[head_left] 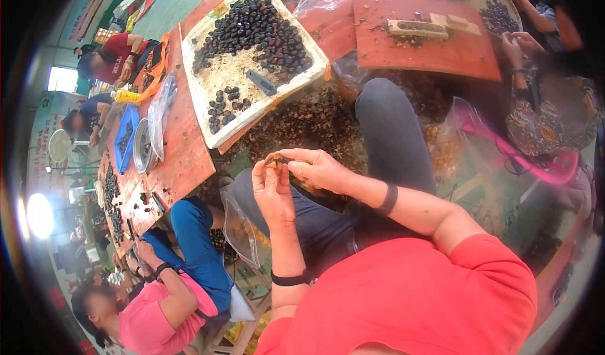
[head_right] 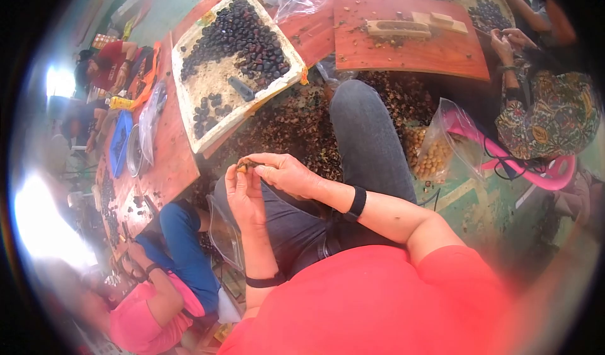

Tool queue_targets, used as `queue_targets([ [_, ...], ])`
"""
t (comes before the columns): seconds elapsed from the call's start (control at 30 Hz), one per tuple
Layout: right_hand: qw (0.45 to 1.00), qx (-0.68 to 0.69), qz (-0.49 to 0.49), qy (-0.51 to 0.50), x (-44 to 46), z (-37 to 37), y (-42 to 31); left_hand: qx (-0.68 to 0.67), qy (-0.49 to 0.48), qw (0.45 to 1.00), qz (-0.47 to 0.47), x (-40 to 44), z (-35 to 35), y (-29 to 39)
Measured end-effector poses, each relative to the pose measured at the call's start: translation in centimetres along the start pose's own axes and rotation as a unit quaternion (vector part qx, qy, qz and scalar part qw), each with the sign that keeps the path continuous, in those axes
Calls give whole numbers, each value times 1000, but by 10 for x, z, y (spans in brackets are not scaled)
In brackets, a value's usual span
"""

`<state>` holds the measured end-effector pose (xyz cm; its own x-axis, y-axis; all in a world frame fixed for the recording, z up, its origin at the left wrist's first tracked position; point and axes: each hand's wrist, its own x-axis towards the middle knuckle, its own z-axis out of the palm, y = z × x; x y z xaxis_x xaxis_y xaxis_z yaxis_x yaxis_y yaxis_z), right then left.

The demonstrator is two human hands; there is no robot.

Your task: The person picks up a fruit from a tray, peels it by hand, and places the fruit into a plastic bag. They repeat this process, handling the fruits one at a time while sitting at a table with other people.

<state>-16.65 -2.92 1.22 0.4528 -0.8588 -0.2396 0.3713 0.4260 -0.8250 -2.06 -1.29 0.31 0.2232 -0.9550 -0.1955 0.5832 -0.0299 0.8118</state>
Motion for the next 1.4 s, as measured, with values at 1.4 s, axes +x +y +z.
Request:
queue_targets([
  [1.4, 929, -304, -213, 0, 4, -2, 4, 274, -33, 957, 90, -1, -4, 6],
])
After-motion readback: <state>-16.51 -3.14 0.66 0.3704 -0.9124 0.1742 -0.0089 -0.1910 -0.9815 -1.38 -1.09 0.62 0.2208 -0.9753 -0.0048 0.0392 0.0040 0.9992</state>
